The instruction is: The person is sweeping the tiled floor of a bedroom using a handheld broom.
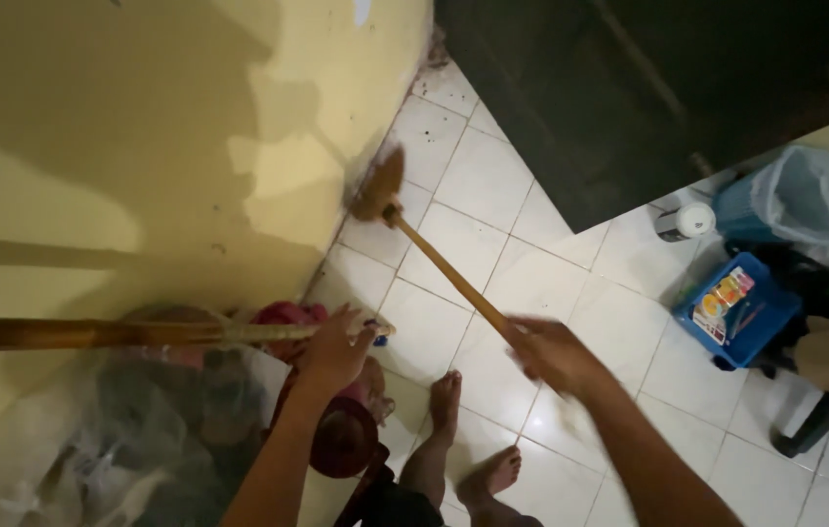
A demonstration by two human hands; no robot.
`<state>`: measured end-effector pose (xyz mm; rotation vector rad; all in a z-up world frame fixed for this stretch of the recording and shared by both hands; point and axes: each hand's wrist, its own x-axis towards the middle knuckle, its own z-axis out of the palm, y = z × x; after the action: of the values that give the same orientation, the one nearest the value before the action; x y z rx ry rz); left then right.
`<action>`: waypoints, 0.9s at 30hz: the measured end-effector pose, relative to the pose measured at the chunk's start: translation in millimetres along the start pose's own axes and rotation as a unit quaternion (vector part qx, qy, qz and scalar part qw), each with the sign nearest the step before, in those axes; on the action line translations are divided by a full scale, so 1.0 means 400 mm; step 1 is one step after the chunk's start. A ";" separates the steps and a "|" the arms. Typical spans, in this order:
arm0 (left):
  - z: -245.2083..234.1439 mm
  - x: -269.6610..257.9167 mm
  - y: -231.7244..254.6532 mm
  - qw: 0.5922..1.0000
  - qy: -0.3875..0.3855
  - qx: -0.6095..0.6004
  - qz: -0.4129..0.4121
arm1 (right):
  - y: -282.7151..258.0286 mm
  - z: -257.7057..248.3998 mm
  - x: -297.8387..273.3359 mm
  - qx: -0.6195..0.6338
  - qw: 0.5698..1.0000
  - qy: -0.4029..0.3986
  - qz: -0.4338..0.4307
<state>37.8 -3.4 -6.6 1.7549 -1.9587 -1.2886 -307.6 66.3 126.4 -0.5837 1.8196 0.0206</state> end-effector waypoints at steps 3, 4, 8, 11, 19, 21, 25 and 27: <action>0.040 0.029 -0.057 0.992 0.026 0.060 0.105 | 0.048 0.085 0.318 0.349 0.930 -0.089 -0.070; 0.041 0.024 -0.067 0.990 0.030 0.049 0.126 | 0.068 0.099 0.354 0.373 0.922 -0.103 -0.029; 0.011 0.001 -0.006 0.992 -0.004 0.057 0.111 | 0.287 0.105 0.352 0.472 0.872 -0.086 0.098; 0.041 0.009 -0.023 0.997 -0.014 0.055 0.061 | 0.548 0.091 0.205 0.294 0.954 -0.010 0.054; 0.080 0.045 0.133 0.992 -0.079 0.073 0.068 | 1.074 0.142 -0.061 0.463 0.841 0.051 0.276; 0.084 0.046 0.175 0.989 -0.100 0.088 0.069 | 1.216 0.197 -0.068 0.456 0.833 0.061 0.307; 0.099 0.038 0.232 0.988 -0.092 0.076 0.099 | 1.280 0.262 -0.164 0.390 0.905 0.054 0.165; 0.102 0.042 0.223 0.988 -0.093 0.072 0.102 | 1.286 0.287 -0.215 0.187 0.938 0.130 0.260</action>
<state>-56.1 -8.2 26.0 1.4915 -2.3188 -1.3090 -392.0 583.8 24.6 0.1826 2.1209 -0.0477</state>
